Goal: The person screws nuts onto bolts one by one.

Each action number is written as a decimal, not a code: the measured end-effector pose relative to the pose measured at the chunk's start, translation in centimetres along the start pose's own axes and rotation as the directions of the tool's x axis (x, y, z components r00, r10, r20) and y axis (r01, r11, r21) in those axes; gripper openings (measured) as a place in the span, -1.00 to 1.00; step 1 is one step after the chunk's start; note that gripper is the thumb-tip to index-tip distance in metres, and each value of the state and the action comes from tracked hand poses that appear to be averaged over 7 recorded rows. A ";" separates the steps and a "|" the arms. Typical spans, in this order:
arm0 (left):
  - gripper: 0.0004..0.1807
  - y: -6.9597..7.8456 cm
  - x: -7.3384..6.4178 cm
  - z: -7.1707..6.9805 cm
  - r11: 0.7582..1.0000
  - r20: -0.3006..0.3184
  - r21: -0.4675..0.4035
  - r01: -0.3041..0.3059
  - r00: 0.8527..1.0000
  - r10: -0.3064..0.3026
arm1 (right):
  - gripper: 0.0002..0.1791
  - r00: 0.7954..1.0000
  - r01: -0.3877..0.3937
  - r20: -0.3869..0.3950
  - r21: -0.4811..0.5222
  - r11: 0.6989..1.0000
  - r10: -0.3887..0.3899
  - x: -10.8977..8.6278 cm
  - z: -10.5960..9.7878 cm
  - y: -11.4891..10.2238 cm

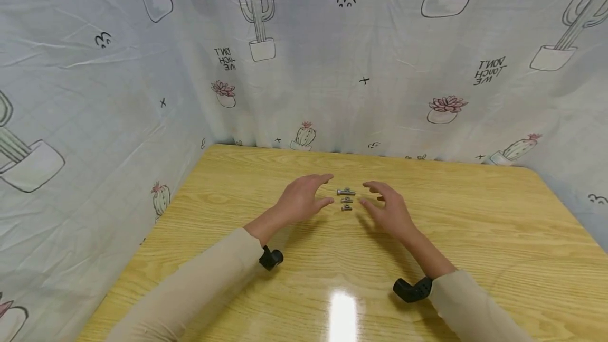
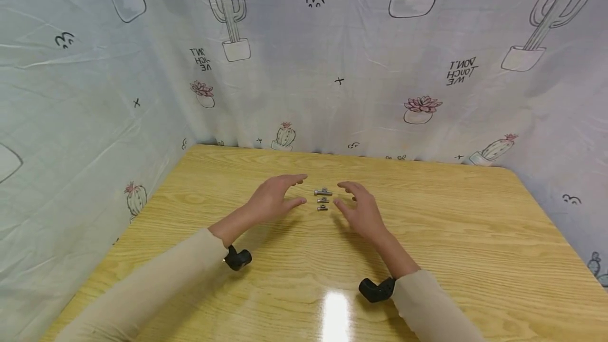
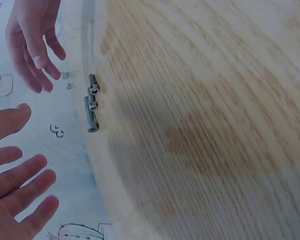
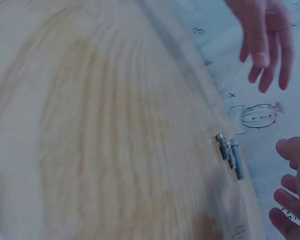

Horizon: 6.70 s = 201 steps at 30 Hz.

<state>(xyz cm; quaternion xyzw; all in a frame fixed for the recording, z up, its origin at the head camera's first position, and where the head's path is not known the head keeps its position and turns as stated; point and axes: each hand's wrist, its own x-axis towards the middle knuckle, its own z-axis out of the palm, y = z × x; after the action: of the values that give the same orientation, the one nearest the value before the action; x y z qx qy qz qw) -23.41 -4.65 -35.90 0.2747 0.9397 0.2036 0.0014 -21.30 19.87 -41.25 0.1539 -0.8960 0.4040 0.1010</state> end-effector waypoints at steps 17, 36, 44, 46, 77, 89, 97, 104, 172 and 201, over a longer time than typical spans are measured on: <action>-0.47 -1.3 0.4 0.8 0.927 -0.047 -0.375 -0.009 0.999 -0.009 | -0.54 0.997 -0.051 -0.047 0.109 0.993 0.056 0.2 0.1 0.0; -0.55 -1.3 0.3 1.7 0.875 -0.058 -0.485 0.002 0.998 -0.034 | -0.54 0.990 -0.098 -0.087 0.159 0.982 0.113 0.0 0.2 0.2; -0.58 -1.2 0.4 2.5 0.865 -0.058 -0.502 0.014 0.997 -0.050 | -0.54 0.990 -0.102 -0.080 0.162 0.982 0.116 0.1 0.3 0.6; -0.59 -1.2 0.5 2.7 0.861 -0.056 -0.509 0.018 0.997 -0.054 | -0.54 0.989 -0.108 -0.078 0.158 0.982 0.121 0.1 0.3 0.7; -0.81 -1.0 0.7 5.0 0.865 0.021 -0.498 0.058 0.998 -0.055 | -0.69 0.994 -0.104 -0.020 0.207 0.973 0.111 -0.9 1.8 0.9; -0.88 -0.5 1.3 5.8 0.908 0.018 -0.412 0.076 0.997 -0.075 | -0.69 0.992 -0.116 -0.023 0.203 0.972 0.123 -1.1 1.9 0.6; -0.88 -0.2 1.9 5.7 0.929 0.026 -0.363 0.076 0.997 -0.071 | -0.71 0.992 -0.122 -0.011 0.197 0.973 0.127 -1.3 0.4 -2.6; -0.89 0.0 2.4 5.7 0.947 0.049 -0.311 0.084 0.996 -0.072 | -0.72 0.991 -0.126 -0.013 0.202 0.971 0.132 -1.2 0.1 -2.8; -0.94 -0.3 2.7 5.4 0.957 0.132 -0.277 0.089 0.990 -0.054 | -0.74 0.993 -0.103 -0.038 0.157 0.982 0.110 -0.7 2.1 1.0; -0.96 -1.5 2.0 3.6 0.755 0.101 -0.613 0.232 0.971 -0.216 | -0.87 0.995 -0.080 0.051 -0.043 0.996 0.082 1.1 3.1 0.3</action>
<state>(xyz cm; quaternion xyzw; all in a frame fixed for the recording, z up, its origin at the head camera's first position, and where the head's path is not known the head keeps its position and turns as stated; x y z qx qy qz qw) -25.52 -3.39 -39.55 0.1471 0.8461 0.4963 0.1271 -22.62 17.50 -43.19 0.1258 -0.9119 0.3854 0.0641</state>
